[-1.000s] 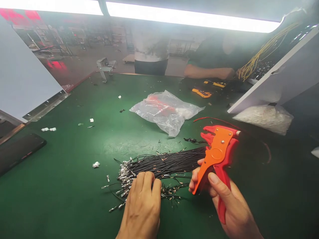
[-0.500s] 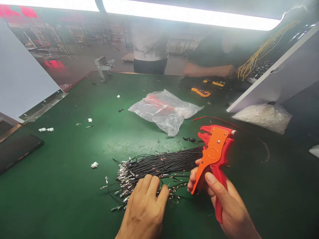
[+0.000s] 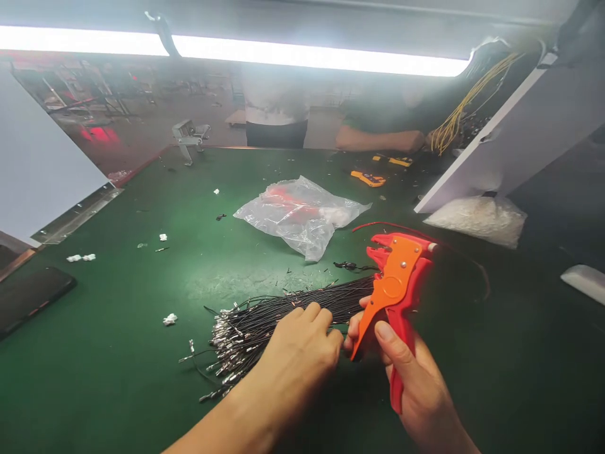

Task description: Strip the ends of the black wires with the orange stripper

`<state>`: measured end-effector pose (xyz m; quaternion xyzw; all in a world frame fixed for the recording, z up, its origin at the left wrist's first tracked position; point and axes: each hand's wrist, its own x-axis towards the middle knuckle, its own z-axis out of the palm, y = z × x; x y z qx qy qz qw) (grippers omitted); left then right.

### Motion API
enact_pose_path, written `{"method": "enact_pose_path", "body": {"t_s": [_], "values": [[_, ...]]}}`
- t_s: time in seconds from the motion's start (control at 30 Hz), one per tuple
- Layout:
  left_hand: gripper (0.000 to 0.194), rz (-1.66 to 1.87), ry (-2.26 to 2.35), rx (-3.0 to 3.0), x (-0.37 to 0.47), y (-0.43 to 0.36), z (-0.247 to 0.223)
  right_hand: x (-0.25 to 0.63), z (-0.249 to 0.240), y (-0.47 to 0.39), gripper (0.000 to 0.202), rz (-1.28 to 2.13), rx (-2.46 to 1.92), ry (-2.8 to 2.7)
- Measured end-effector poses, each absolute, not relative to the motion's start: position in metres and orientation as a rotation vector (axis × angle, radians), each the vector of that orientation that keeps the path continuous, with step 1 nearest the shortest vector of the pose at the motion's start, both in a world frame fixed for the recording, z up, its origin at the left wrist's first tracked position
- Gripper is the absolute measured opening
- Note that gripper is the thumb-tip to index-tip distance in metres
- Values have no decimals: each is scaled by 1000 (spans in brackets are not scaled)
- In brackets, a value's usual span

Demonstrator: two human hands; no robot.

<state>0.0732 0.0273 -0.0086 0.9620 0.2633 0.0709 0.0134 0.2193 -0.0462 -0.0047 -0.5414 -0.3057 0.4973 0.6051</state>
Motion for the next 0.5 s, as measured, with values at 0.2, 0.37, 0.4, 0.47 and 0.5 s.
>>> {"method": "enact_pose_path", "body": {"t_s": [0.2,0.37,0.4,0.47,0.5], "values": [[14,39,803,2975,83,41,-10,222,-1,-45,26,1183,-1216,-714],[10,-49,582,3034,87,44,-8,222,1,-47,32,1181,-1234,-700],[10,-55,533,3046,88,44,-9,222,0,-47,34,1177,-1247,-702],[10,-46,456,3059,91,44,-12,224,-2,-46,35,1168,-1253,-731],[10,-31,430,3055,91,44,-14,224,-2,-46,34,1164,-1253,-747]]}}
